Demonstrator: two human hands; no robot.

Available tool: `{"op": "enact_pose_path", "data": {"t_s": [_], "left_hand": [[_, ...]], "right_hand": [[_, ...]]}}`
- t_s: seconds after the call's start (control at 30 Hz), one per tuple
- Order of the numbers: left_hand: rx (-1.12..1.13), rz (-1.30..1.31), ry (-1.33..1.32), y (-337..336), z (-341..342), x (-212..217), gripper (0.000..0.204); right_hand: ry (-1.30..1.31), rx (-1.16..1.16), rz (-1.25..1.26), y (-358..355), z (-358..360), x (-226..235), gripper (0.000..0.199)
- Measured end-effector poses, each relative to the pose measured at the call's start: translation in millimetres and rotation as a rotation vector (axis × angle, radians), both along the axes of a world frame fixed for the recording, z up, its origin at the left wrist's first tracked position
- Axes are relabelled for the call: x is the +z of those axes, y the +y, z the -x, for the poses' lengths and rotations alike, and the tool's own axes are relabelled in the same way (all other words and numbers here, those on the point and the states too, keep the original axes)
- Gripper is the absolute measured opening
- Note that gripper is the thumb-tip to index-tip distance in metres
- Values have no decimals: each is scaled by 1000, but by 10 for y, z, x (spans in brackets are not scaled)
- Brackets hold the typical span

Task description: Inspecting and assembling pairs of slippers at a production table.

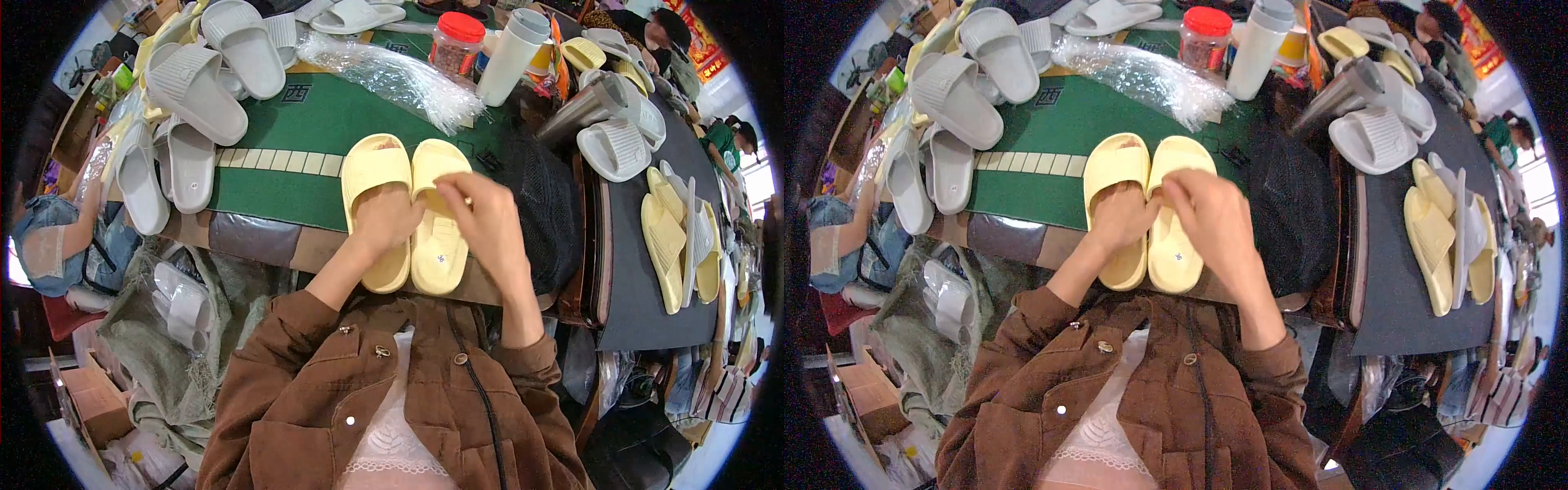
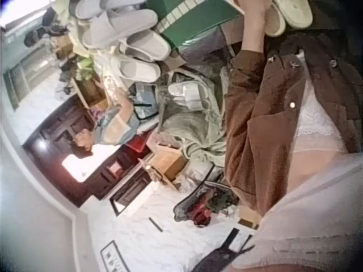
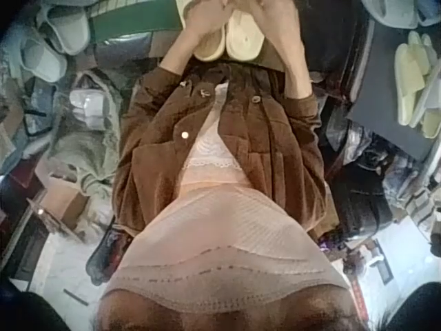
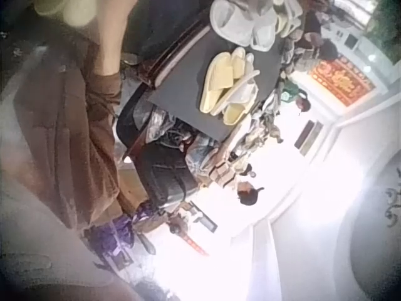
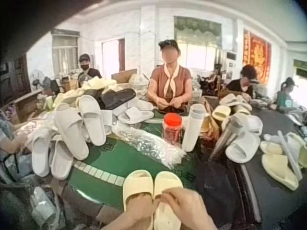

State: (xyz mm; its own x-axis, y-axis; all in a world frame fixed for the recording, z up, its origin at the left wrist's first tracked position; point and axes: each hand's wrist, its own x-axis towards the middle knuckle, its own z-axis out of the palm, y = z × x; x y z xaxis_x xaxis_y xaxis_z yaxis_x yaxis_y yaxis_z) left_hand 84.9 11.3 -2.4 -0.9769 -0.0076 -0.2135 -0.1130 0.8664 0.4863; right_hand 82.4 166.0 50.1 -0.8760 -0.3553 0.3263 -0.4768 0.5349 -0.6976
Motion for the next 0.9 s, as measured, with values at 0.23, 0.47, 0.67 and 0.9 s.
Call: {"op": "enact_pose_path", "data": {"t_s": [0.23,0.47,0.67,0.9], "left_hand": [[34,-12,50,83,21,-25,59],[0,-80,0,28,10,41,61],[37,-86,63,39,4,-40,56],[17,-52,93,24,-13,-81,54]], "right_hand": [[-43,-162,-350,-249,920,-180,26],[-177,-116,-455,-381,1126,-384,26],[-117,-95,-317,-379,1147,-406,23],[-377,48,341,-597,1180,-392,16]]}}
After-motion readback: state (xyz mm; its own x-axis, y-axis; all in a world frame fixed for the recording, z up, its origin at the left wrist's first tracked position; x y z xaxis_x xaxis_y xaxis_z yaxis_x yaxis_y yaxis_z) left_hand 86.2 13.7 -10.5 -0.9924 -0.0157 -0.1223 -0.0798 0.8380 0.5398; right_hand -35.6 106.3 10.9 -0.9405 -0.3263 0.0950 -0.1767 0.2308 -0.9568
